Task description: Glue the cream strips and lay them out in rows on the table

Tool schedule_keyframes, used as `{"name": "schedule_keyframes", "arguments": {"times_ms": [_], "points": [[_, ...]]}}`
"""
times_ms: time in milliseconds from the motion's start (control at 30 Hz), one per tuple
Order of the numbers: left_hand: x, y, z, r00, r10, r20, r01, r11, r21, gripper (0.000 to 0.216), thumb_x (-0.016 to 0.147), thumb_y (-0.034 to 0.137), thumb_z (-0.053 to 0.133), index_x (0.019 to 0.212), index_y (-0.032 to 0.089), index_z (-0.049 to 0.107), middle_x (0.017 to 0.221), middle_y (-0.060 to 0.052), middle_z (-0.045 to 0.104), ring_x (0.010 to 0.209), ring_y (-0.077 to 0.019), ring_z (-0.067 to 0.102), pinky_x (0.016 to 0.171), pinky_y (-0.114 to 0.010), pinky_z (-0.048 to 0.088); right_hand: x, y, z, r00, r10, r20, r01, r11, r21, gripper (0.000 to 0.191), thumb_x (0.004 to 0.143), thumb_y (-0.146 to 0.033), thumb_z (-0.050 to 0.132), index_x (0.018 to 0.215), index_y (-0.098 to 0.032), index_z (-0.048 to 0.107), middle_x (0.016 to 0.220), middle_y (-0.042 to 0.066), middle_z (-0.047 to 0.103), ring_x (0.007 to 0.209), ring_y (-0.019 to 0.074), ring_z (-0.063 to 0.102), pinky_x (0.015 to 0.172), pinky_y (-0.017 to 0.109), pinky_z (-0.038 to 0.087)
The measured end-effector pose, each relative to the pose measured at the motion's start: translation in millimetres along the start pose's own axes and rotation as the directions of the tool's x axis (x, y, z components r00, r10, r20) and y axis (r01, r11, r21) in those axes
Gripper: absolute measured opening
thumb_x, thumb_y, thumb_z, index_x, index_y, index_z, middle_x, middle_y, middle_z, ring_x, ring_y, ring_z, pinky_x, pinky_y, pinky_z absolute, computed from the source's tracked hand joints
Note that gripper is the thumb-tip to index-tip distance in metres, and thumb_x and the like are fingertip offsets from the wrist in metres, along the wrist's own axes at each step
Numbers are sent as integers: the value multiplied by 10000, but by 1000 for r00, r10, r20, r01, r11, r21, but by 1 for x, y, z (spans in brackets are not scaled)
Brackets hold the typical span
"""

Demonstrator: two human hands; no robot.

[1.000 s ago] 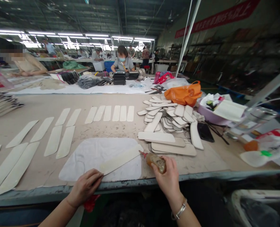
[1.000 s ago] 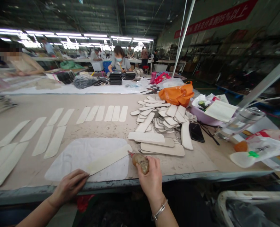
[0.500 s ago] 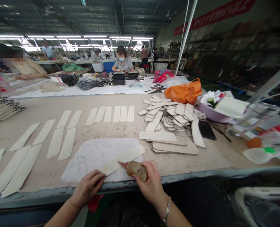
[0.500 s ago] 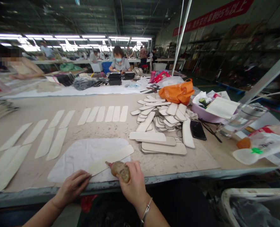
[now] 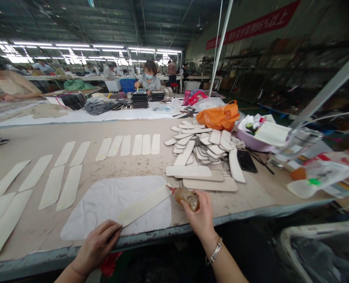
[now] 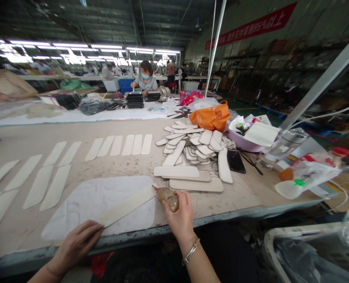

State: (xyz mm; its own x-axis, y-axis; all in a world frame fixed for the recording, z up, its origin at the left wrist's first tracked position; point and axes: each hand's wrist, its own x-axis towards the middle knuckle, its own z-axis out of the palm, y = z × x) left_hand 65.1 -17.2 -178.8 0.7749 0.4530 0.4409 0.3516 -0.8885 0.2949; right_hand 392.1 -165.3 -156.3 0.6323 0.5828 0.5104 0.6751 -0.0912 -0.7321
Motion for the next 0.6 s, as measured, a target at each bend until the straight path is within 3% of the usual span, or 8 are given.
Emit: {"name": "schedule_keyframes", "arguments": {"times_ms": [367,600], "points": [[2,1,-1,1000,8,-15,-8,1000,-4,124,840,209,565,948,190,624,849,-43,627,769,-133,636,703,-210,544,-6,-1,-20,1000,11,19,-9,998,-62,343,771,-326,649,1064,-205,519,981,76,526,916,238,545,826,425,509],[8,16,-12,991,-124,55,126,992,-32,125,865,171,482,875,196,604,808,-41,608,753,-125,612,684,-217,515,-11,-10,-20,995,8,95,-10,1000,19,336,762,-388,645,1026,-202,552,974,75,567,915,257,555,811,449,494]]}}
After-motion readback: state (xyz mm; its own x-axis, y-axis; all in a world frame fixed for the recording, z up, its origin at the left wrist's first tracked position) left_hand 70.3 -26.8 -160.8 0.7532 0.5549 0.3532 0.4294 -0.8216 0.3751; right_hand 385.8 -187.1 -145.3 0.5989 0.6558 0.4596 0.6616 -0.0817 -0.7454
